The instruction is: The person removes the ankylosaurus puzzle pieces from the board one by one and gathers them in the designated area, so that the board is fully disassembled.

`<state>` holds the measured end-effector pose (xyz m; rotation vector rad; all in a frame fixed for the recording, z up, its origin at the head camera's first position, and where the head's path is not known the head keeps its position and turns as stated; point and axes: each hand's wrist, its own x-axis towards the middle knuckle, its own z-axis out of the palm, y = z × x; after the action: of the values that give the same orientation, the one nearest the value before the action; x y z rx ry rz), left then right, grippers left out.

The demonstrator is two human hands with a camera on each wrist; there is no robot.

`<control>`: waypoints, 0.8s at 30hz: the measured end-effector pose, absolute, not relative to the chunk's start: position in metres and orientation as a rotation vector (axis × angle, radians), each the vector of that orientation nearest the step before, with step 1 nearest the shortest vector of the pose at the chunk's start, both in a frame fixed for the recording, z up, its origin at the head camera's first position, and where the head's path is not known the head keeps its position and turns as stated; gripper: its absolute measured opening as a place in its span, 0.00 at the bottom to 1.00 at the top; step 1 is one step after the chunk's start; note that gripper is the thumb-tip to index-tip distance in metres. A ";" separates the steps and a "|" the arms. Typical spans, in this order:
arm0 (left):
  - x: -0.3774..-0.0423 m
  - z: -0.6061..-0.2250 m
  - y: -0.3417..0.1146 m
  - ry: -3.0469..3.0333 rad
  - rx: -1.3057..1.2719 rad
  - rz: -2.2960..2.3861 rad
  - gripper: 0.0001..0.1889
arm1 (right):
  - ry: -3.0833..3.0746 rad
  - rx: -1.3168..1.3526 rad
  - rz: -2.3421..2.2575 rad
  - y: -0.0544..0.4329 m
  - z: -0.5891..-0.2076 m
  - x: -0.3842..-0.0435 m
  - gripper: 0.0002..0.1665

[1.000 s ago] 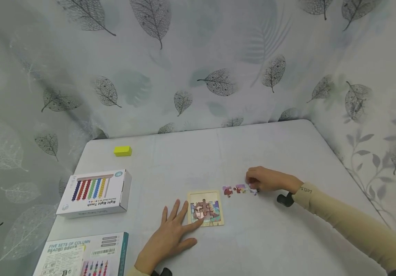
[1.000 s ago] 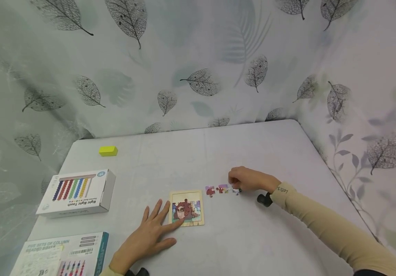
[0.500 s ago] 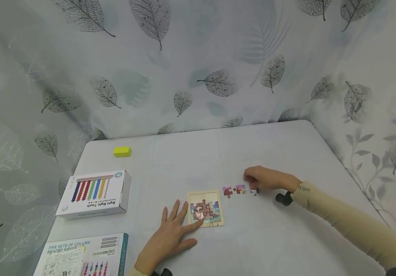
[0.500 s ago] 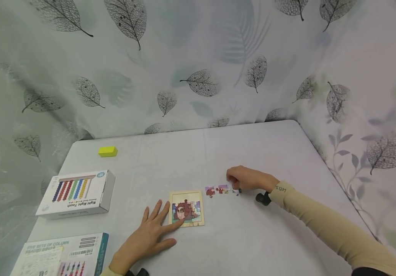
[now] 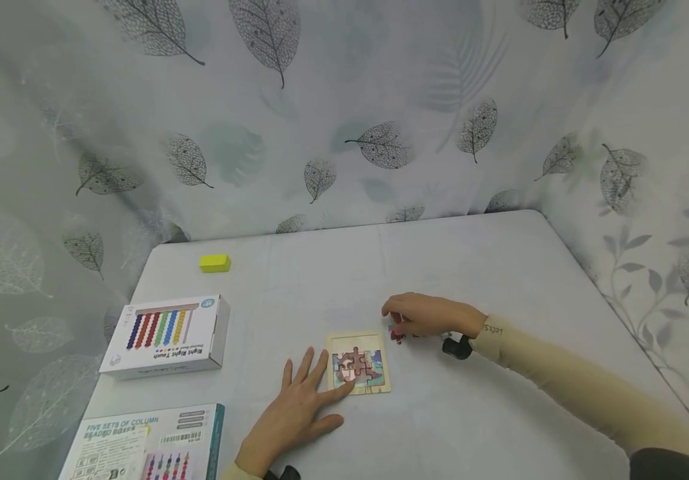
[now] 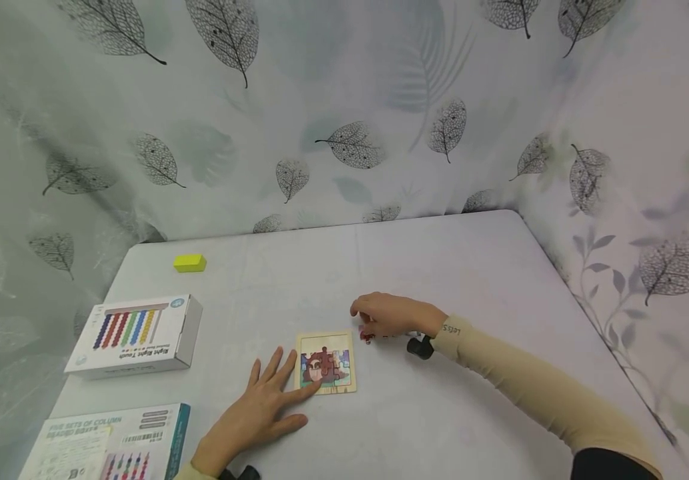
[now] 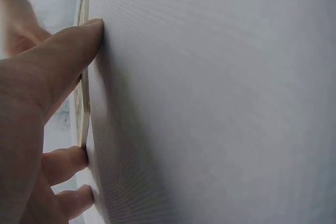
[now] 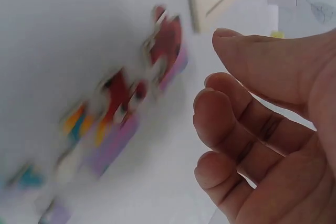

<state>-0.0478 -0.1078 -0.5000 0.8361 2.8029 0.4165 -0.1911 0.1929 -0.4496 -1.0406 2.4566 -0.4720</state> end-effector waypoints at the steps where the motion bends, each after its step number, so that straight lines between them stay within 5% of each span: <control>1: -0.048 -0.500 -0.108 2.803 0.837 0.416 0.28 | 2.448 -1.067 -0.467 0.187 -0.450 -0.190 0.18; 24: -0.047 -0.500 -0.108 2.805 0.876 0.369 0.29 | 2.403 -1.472 -0.328 0.114 -0.473 -0.164 0.14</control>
<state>-0.0470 -0.1075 -0.4996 0.8757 2.8045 0.3688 -0.1644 0.1140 -0.4733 -1.4719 2.4026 -0.3282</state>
